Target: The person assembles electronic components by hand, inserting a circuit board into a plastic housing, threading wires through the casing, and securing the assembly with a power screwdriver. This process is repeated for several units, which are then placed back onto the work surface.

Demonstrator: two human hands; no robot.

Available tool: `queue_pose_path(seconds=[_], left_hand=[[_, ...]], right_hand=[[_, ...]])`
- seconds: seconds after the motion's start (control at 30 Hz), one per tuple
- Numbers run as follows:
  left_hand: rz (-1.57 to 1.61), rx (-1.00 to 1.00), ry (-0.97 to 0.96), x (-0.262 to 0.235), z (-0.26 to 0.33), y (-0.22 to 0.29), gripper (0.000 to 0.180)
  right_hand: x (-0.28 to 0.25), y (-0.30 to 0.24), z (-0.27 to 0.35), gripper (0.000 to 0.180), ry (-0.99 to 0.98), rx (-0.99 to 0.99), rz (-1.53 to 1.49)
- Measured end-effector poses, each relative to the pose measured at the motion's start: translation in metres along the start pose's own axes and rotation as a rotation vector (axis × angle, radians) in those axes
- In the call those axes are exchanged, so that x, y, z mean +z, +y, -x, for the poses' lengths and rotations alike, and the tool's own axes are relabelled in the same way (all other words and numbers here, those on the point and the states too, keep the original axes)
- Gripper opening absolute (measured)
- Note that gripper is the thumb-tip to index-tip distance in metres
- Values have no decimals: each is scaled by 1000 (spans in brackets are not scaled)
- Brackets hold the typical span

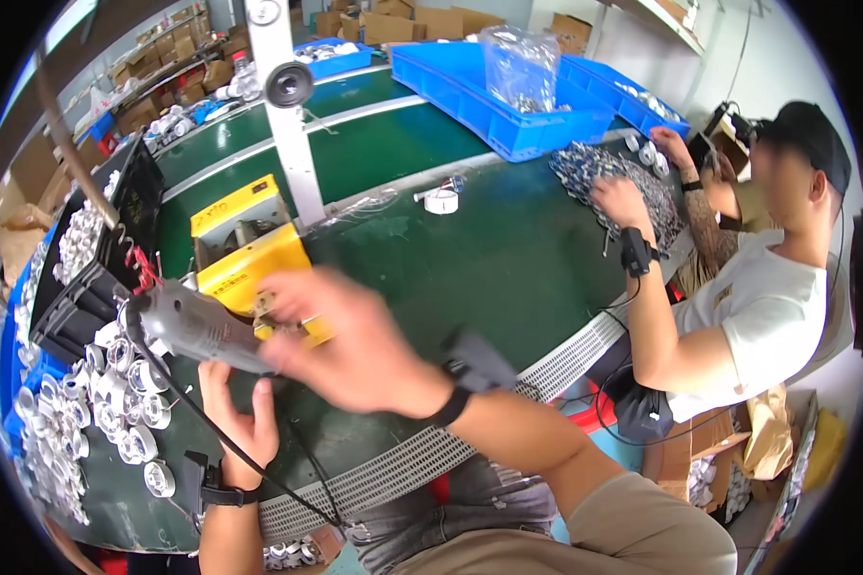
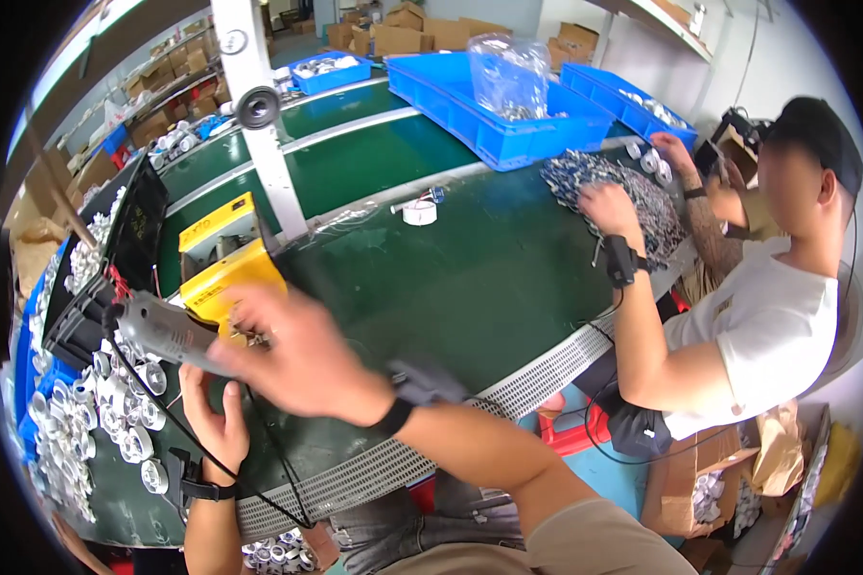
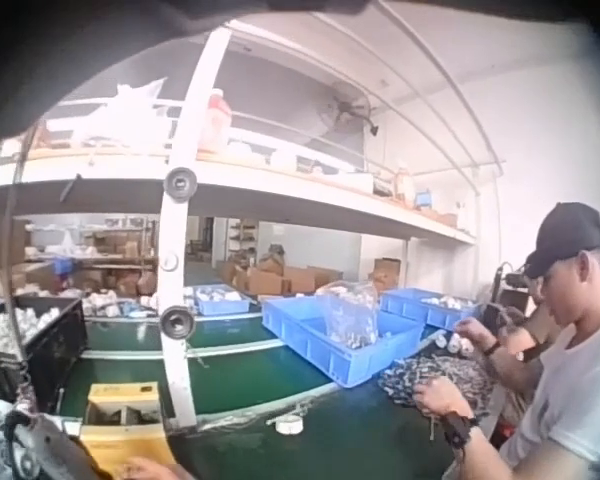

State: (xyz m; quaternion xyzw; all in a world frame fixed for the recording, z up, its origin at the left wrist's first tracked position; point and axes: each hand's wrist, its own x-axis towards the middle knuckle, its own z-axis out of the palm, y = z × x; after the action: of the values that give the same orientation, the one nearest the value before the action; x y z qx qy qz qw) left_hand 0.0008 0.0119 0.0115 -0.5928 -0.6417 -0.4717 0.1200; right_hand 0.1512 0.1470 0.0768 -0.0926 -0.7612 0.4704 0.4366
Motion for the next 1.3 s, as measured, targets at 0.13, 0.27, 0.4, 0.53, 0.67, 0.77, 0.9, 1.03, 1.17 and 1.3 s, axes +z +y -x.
queue_pose_path(seconds=[0.13,0.27,0.4,0.53,0.67,0.77,0.9,1.03,1.17,1.3], left_hand=[[24,-37,107,-1,-6,13,49],[-15,-16,131,4,-11,10,51],[-10,35,262,-5,-4,10,34],[77,353,-41,-9,-4,23,22],[48,314,-176,11,-8,54,64],[30,241,-240,17,-1,65,74],[-54,313,-157,19,2,61,67],[45,262,-195,7,-5,64,63],[302,145,-220,3,-1,59,60],[461,107,-251,13,0,52,58]], right_hand=[[-89,59,-48,31,518,-54,511],[-165,148,-59,72,44,122,1044],[-163,150,-45,54,-226,305,1168],[-137,115,-27,36,-4,412,632],[-58,43,29,20,-67,233,251],[-6,21,72,24,-114,368,-221],[16,16,78,38,-41,514,-693],[-7,21,66,39,-213,327,-293],[-20,27,67,28,-334,495,-575],[-24,17,76,24,-204,618,-446]])
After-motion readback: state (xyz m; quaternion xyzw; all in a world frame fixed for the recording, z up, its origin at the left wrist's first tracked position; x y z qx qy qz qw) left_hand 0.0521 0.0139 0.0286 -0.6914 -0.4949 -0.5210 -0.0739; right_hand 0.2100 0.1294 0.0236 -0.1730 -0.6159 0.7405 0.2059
